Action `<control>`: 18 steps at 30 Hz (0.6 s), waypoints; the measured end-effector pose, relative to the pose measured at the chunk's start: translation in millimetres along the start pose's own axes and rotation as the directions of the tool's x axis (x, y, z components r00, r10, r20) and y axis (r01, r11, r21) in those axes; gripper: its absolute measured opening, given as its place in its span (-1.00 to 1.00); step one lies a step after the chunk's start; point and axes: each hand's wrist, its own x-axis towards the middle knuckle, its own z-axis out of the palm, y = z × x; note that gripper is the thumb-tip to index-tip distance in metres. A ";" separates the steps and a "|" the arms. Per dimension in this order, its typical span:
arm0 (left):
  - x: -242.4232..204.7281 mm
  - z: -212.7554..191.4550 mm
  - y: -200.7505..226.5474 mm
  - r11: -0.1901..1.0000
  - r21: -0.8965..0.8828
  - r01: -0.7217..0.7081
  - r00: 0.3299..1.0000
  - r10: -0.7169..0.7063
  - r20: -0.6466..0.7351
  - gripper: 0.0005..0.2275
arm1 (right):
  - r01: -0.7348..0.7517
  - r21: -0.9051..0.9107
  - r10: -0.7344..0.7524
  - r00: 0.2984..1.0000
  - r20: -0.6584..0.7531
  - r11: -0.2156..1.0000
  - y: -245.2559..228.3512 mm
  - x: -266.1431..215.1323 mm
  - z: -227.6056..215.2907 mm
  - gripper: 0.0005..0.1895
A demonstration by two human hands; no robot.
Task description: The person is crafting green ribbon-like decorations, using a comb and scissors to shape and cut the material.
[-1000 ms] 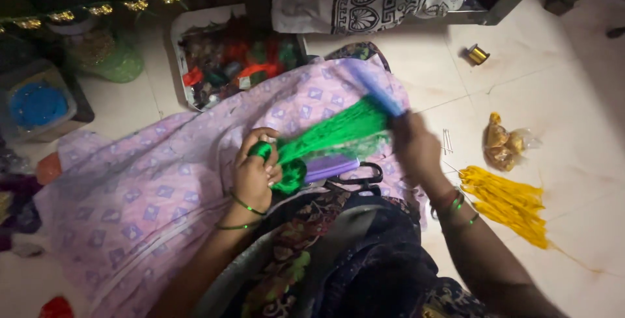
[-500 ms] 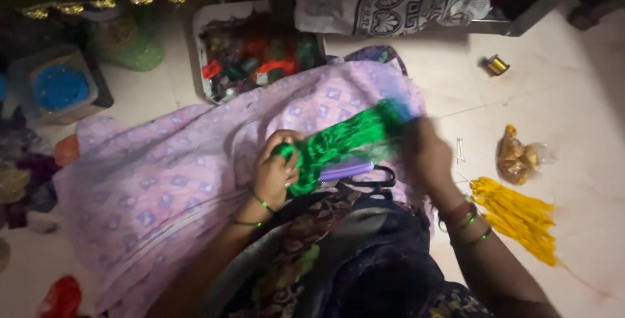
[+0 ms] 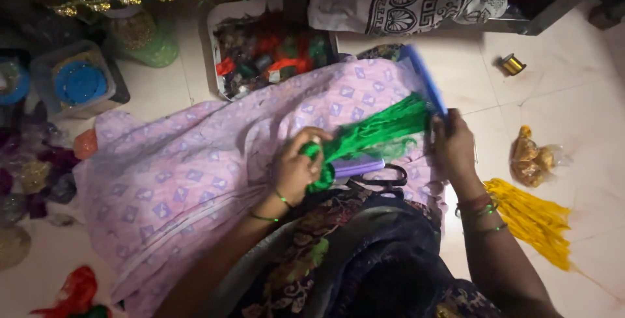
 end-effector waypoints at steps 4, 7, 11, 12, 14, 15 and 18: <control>-4.4 4.7 -4.6 0.998 0.012 0.055 0.994 -0.056 0.093 -0.79 | -0.015 0.007 0.016 0.998 -0.053 1.000 10.7 -5.0 17.8 -0.87; -2.9 -1.6 2.3 1.000 0.019 0.015 1.000 -0.016 0.019 -0.73 | 0.045 0.012 -0.045 0.999 0.007 0.999 2.0 -4.3 12.7 -0.81; -7.8 0.2 5.6 0.998 0.003 -0.058 0.998 0.058 -0.017 -0.77 | -0.165 0.035 0.167 0.985 -0.052 0.986 92.2 18.4 37.4 -0.85; -8.5 -1.7 6.5 1.000 0.003 -0.027 0.999 0.028 -0.034 -0.80 | -0.303 0.183 0.321 0.944 -0.075 0.935 93.6 20.5 30.7 -0.74; -7.7 -8.3 8.3 1.000 0.001 0.005 0.999 -0.005 -0.054 -0.82 | -0.423 0.328 0.468 0.881 -0.068 0.845 81.5 20.8 4.8 -0.61; -6.5 -12.8 9.3 0.998 -0.050 0.024 0.996 -0.028 -0.085 -0.82 | -0.385 0.557 0.446 0.894 0.029 0.736 68.2 18.9 -14.6 -0.47; -4.3 -15.2 12.3 0.994 -0.103 0.044 0.993 -0.055 -0.103 -0.82 | -0.386 0.866 0.384 0.887 0.255 0.318 1.8 21.0 -84.5 -0.36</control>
